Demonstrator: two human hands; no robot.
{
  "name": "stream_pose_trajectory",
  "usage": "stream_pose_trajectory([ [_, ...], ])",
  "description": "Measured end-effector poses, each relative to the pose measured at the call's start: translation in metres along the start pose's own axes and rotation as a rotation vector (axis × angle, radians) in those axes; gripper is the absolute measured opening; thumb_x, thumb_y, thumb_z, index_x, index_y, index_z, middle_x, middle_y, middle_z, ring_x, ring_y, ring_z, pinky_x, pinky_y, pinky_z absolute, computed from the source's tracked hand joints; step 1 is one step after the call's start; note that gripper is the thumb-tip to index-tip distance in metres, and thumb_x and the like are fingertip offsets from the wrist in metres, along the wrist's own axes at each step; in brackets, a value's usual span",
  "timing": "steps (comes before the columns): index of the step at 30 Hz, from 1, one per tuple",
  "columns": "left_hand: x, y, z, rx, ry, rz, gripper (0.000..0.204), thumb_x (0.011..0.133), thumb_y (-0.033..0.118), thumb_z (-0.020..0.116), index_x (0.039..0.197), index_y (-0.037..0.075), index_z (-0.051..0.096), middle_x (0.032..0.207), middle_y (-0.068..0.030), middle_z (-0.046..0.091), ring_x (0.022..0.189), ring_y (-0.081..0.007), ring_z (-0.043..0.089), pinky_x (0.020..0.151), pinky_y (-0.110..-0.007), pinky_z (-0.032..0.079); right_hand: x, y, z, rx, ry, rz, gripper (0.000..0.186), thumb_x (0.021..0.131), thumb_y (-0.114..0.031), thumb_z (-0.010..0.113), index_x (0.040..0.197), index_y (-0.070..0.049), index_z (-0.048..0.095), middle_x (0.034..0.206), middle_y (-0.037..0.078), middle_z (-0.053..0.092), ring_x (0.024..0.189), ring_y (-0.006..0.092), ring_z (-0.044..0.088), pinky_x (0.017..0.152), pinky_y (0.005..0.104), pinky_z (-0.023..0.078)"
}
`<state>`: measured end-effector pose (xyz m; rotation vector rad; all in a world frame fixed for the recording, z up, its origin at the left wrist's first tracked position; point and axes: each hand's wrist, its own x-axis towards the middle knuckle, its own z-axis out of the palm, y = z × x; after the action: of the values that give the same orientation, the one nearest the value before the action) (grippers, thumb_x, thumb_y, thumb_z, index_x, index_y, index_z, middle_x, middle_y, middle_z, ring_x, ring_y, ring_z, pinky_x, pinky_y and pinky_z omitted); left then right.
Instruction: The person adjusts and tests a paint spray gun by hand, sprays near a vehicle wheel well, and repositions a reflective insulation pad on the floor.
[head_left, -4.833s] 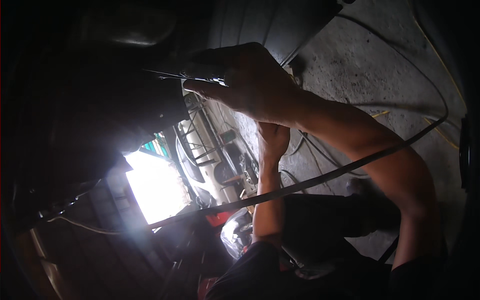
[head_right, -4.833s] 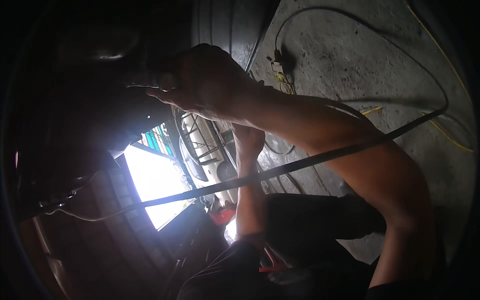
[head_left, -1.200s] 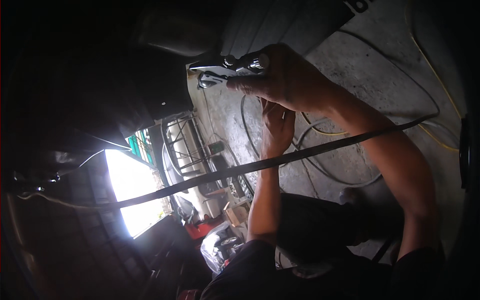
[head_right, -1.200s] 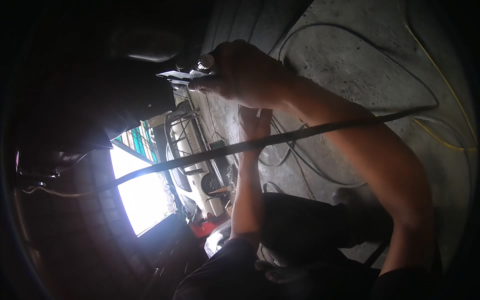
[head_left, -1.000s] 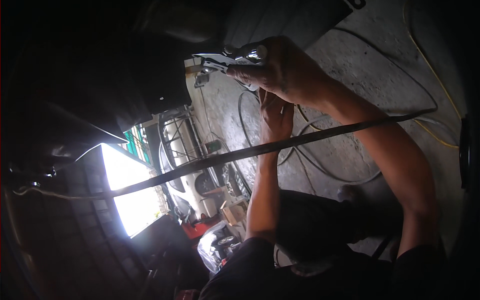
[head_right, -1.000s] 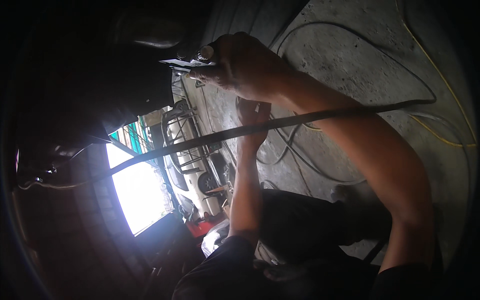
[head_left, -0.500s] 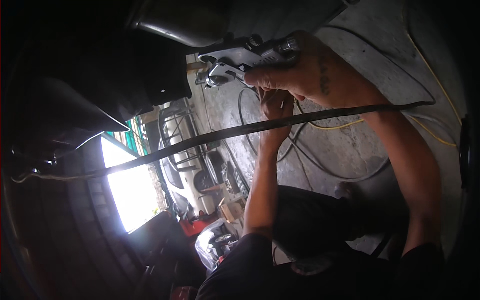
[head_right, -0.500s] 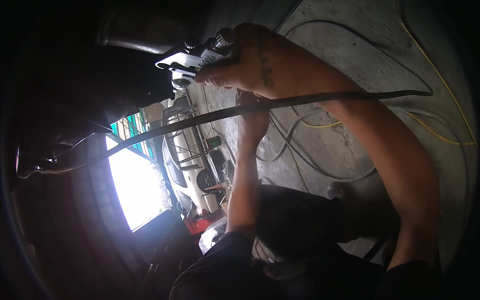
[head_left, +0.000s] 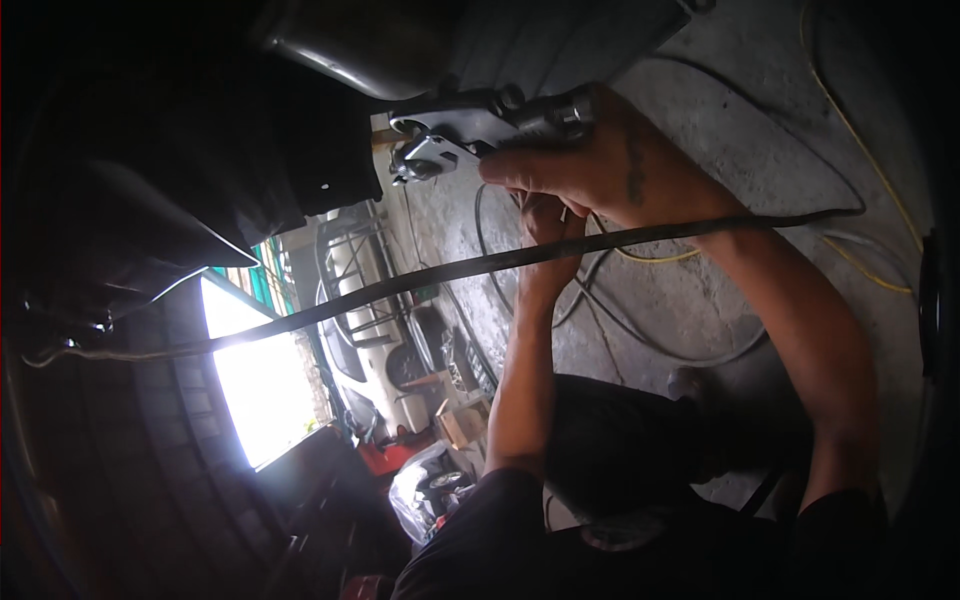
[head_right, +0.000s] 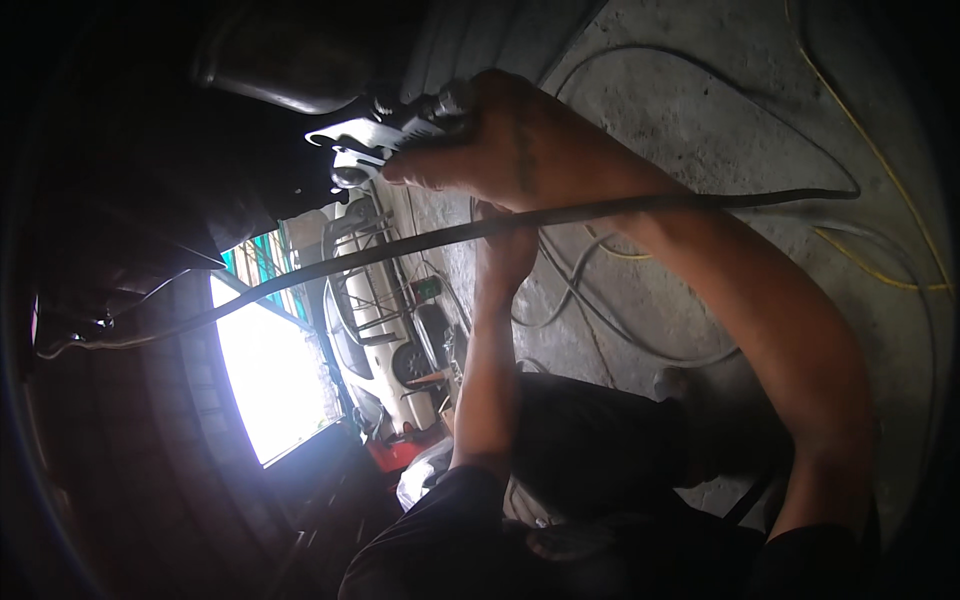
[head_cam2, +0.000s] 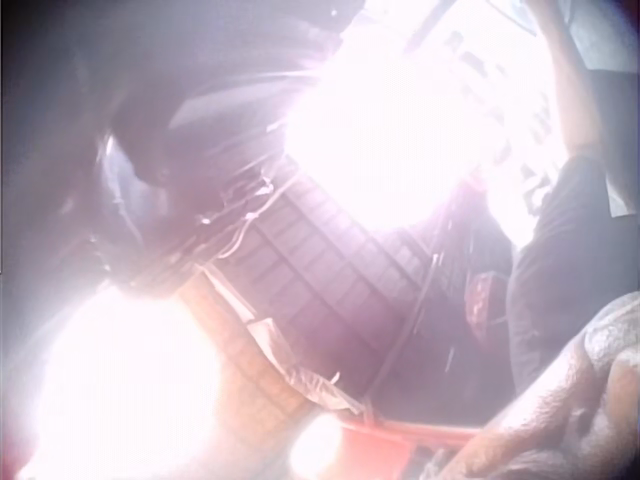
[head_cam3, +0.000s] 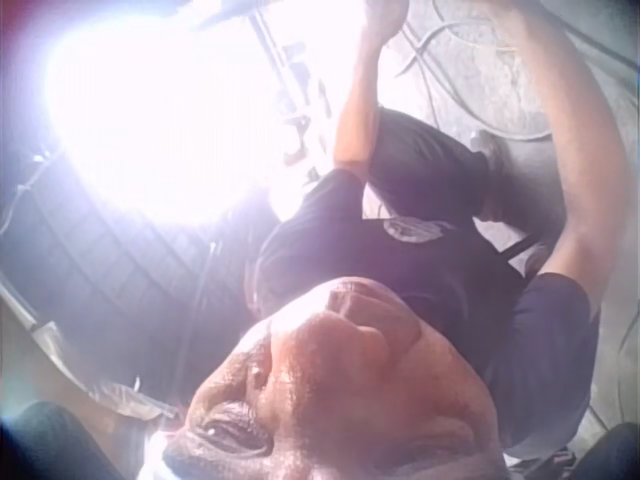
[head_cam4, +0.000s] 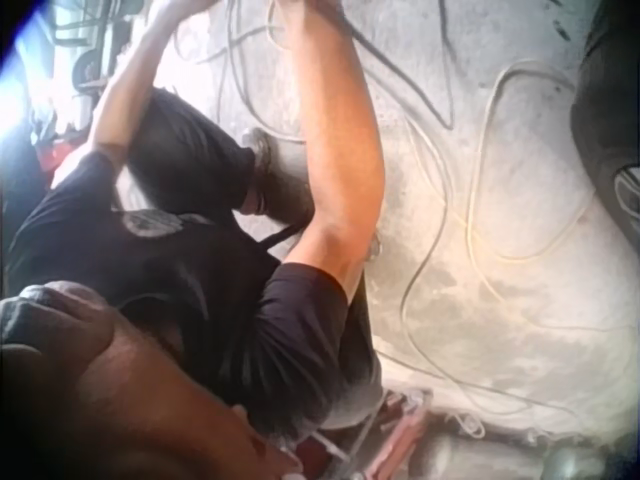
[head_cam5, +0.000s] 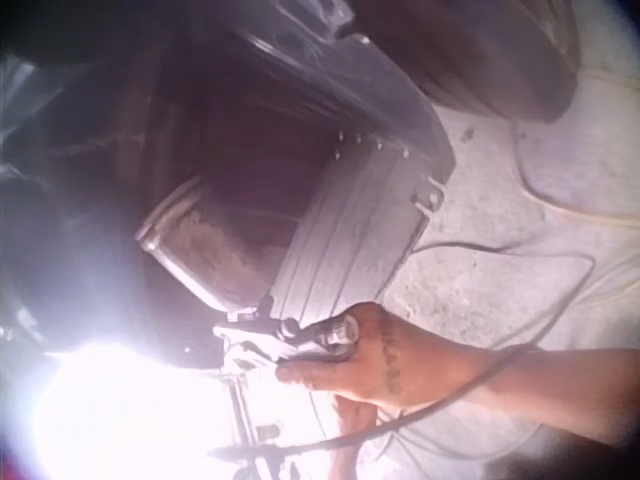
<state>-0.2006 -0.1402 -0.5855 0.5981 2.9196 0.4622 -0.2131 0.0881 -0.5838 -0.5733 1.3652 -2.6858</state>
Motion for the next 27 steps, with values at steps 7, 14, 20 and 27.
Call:
stream_pose_trajectory([
  [7,-0.004,0.003,0.009,0.077,0.125,-0.012,0.018,0.087,0.01,0.069,0.098,-0.004,0.067,0.091,-0.0273,0.068,0.091,-0.0448,0.064,0.081,-0.051,0.047,-0.009,0.011,0.001,-0.26,-0.039,-0.035,0.038,0.093,-0.04,0.071,0.11,-0.005,0.074,0.094,0.019,0.071,0.086,0.031,0.072,0.08,0.042,0.056],
  [14,-0.019,0.003,0.005,0.182,-0.19,-0.23,0.037,0.089,0.02,0.068,0.125,0.01,0.071,0.171,-0.0213,0.015,0.156,-0.049,0.011,0.119,-0.06,0.029,-0.04,0.046,0.032,-0.555,-0.149,0.007,0.035,0.092,-0.034,0.074,0.116,-0.008,0.073,0.106,0.015,0.075,0.098,0.0309,0.072,0.091,0.0409,0.055],
  [20,-0.02,0.024,-0.008,0.152,0.07,0.107,0.055,0.09,0.028,0.069,0.143,0.019,0.062,0.17,-0.0235,0.017,0.156,-0.0492,0.01,0.123,-0.063,0.02,-0.047,0.029,0.049,-0.606,-0.199,-0.227,0.037,0.089,-0.031,0.077,0.118,-0.008,0.071,0.1,0.016,0.074,0.097,0.0328,0.072,0.09,0.0435,0.056],
  [27,-0.037,0.014,-0.007,0.319,0.078,0.211,0.052,0.09,0.027,0.069,0.141,0.018,0.062,0.161,-0.0218,0.022,0.147,-0.0475,0.017,0.117,-0.062,0.023,-0.062,0.01,0.053,-0.565,-0.238,-0.29,0.045,0.072,-0.008,0.083,0.114,-0.006,0.069,0.098,0.013,0.073,0.09,0.0321,0.073,0.078,0.041,0.058],
])
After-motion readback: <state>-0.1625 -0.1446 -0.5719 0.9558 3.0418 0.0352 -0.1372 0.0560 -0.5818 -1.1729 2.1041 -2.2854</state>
